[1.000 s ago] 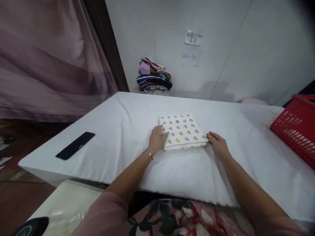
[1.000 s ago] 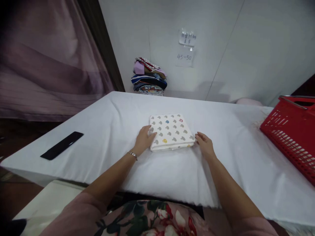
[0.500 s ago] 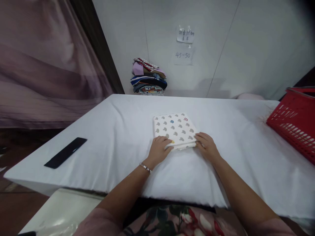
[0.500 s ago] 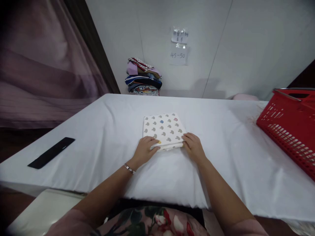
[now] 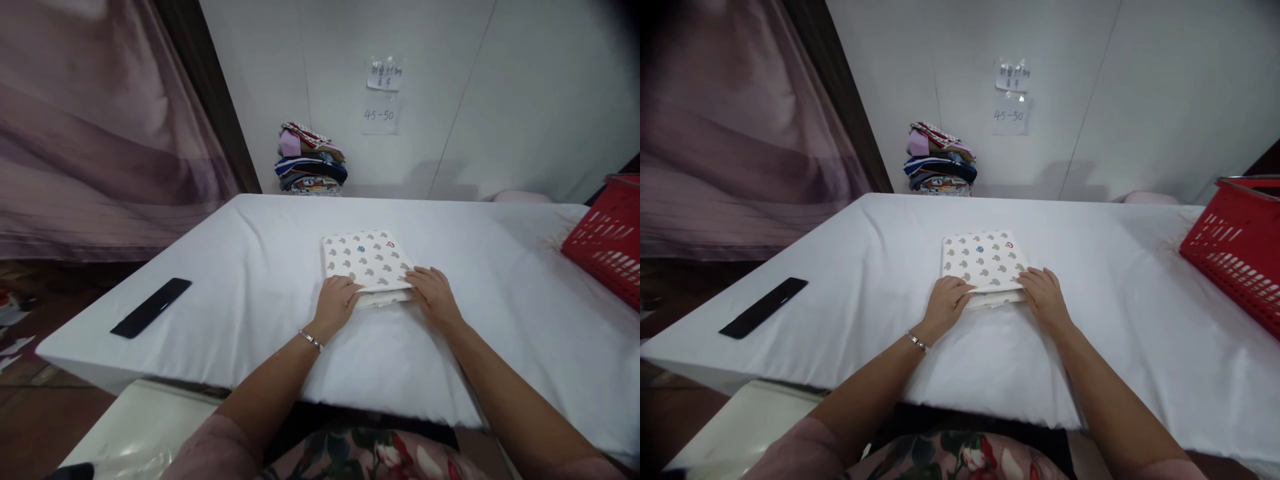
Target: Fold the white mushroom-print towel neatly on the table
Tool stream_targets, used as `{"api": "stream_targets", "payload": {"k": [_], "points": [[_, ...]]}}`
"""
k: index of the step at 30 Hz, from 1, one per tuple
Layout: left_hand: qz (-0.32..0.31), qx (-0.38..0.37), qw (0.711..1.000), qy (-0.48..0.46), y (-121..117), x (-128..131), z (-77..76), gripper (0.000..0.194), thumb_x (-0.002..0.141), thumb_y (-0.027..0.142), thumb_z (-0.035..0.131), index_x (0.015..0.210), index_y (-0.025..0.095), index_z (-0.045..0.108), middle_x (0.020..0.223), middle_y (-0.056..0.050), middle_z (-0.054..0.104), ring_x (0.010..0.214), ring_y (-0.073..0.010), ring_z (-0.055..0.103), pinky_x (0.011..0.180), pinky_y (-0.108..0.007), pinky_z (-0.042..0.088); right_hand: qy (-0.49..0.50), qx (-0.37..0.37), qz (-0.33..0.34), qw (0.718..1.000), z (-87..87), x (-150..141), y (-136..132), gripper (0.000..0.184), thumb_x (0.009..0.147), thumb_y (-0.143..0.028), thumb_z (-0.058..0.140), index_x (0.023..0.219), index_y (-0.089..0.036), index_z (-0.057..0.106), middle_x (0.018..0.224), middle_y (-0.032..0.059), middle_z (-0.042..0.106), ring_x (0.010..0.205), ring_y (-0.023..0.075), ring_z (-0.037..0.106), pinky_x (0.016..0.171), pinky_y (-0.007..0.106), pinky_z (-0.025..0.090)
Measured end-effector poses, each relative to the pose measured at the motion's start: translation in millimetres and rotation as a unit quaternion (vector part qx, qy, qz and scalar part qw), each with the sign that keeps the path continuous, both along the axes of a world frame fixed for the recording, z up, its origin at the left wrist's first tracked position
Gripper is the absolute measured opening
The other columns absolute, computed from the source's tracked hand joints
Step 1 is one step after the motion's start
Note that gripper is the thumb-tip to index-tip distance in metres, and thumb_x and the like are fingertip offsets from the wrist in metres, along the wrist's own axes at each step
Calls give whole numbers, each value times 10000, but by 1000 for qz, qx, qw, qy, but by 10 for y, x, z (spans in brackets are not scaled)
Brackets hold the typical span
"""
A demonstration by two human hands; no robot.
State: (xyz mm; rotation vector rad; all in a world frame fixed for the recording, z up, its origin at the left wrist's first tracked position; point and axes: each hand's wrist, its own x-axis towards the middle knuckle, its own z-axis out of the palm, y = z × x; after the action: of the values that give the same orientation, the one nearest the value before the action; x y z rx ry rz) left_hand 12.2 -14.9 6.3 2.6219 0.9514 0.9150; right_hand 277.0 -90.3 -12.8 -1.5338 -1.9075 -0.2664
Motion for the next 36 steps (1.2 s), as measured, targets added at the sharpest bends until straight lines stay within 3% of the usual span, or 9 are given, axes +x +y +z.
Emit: {"api": "stream_targets", "payload": {"k": [10,18,25,32,36], "points": [[-29,32,999,26,-32,-21,-97,193,916,251,504,989,233,682,887,-43,607,859,-184,499,783,-345,395,-22,-20,-2,1000,-82,-19,-62,310,892,-227,440,1115,-262,653,1151,59,674,1162,257,540,1026,524,324],[-35,29,999,31,-34,-25,-94,196,918,245,494,992,236,675,891,-47,593,876,-189,510,786,-355,400,-31,-27,36,999,3,-310,-17,345,873,-210,454,1163,-274,629,1223,50,637,1195,250,521,1063,503,303],[-24,24,999,17,-80,-33,-64,191,912,222,497,1010,226,660,930,-45,601,896,-188,503,804,-346,407,-11,-20,38,999,-3,-267,-37,315,891,-206,431,1095,-276,661,1110,42,697,1056,226,618,1052,508,313],[-36,22,999,32,-75,-53,-58,188,913,207,489,970,231,666,897,-38,607,888,-184,511,795,-345,402,35,-40,50,997,-40,-254,-82,283,874,-257,475,1073,-279,675,1126,50,688,1080,252,601,982,493,417],[-20,15,999,19,-113,-71,-21,209,875,306,573,1061,233,634,1033,-52,595,980,-206,499,847,-367,396,16,-36,39,998,-56,-253,-101,289,890,-263,459,1093,-271,664,1128,52,684,1074,245,603,967,476,444]]}}
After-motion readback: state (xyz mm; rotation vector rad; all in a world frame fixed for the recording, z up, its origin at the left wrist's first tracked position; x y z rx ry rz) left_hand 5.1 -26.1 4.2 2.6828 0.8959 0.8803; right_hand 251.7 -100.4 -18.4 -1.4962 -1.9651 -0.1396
